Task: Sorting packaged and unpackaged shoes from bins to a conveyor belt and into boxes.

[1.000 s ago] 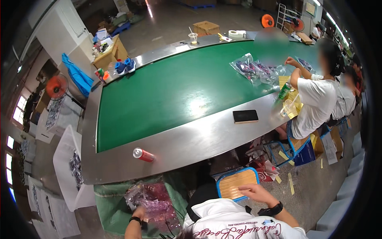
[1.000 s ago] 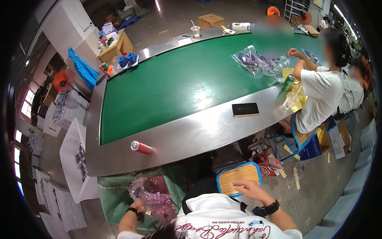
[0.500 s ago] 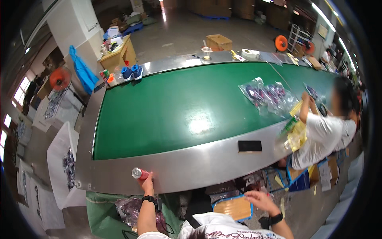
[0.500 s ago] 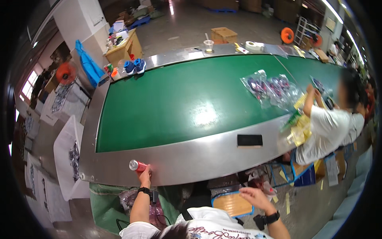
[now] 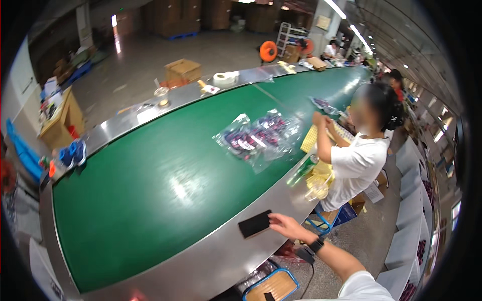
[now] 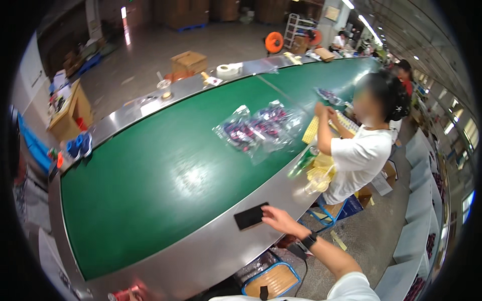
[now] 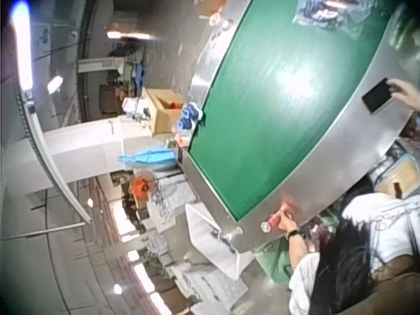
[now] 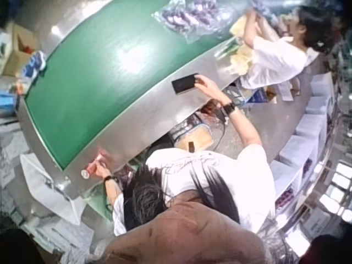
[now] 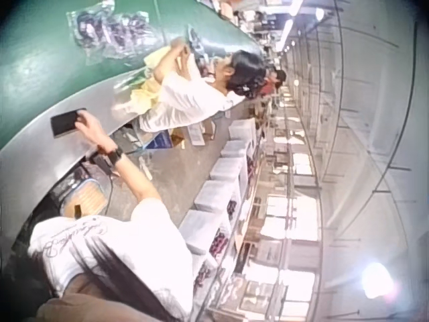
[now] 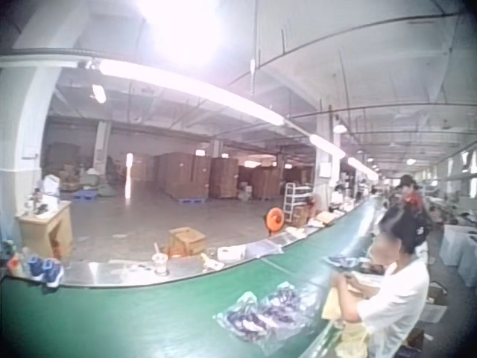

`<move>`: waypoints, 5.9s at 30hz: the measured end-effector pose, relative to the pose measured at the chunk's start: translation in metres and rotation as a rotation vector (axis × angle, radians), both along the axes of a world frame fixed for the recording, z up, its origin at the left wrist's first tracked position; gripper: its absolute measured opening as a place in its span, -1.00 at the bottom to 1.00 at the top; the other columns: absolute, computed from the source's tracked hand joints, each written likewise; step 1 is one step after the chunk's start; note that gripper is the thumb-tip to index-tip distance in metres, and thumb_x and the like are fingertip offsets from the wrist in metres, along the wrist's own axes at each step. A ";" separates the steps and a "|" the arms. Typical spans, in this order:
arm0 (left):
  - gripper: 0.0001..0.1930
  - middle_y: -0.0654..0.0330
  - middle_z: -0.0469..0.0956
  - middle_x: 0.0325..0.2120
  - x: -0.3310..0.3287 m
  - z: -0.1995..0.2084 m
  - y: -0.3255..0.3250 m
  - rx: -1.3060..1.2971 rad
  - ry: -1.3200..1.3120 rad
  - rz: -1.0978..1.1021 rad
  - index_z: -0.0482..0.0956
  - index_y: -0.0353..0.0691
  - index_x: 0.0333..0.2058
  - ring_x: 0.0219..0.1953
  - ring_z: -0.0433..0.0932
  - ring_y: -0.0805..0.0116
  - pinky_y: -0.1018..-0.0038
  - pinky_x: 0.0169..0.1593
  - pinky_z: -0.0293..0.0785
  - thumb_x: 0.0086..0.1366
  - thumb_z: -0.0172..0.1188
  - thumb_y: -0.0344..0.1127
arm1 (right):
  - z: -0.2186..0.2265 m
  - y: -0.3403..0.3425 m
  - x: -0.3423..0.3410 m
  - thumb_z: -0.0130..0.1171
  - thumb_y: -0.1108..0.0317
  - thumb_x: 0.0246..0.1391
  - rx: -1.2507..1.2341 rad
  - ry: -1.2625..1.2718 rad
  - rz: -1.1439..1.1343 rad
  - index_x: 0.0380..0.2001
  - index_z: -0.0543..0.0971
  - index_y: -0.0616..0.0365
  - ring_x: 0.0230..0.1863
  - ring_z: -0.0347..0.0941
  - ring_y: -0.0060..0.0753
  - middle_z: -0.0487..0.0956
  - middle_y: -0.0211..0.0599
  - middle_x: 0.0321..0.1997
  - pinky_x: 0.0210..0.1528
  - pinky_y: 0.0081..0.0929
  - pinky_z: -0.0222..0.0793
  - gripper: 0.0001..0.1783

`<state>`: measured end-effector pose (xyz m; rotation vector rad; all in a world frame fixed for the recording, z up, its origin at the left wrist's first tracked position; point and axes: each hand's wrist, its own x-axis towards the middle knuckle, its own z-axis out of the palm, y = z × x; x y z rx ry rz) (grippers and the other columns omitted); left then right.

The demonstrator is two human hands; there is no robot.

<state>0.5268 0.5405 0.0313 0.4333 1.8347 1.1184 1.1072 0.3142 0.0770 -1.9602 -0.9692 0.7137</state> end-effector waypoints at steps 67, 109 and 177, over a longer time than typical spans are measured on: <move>-0.82 0.34 0.31 -0.74 0.328 -0.070 0.129 0.035 -0.187 -1.098 0.43 -0.30 -0.31 -0.76 0.26 0.58 0.60 -0.69 0.24 0.15 0.11 -0.34 | -0.092 0.236 -0.075 0.26 0.03 -0.19 -0.380 -0.223 -0.012 0.20 -0.02 0.15 -0.15 0.39 0.16 0.34 0.29 -0.07 -0.11 -0.15 0.33 -0.02; -0.87 0.10 0.54 -0.49 0.238 -0.011 0.043 0.703 0.682 -1.672 0.59 -0.18 -0.40 -0.44 0.52 0.10 0.32 -0.37 0.43 0.04 0.12 -0.40 | -0.033 0.119 -0.198 0.09 0.35 -0.18 0.249 -0.622 0.730 -0.61 0.45 0.07 -0.30 0.32 -0.33 0.39 -0.35 -0.48 -0.35 -0.37 0.17 -0.93; -0.78 -0.01 0.53 -0.48 0.356 -0.060 0.088 0.289 0.020 -1.703 0.49 -0.30 -0.25 -0.39 0.52 0.14 0.42 -0.29 0.41 0.19 0.08 -0.30 | -0.130 0.282 0.169 -0.07 0.29 -0.02 -0.542 -1.240 -0.281 -0.14 0.40 -0.30 -0.13 0.27 -0.11 0.31 -0.11 -0.16 -0.08 -0.03 0.13 -0.68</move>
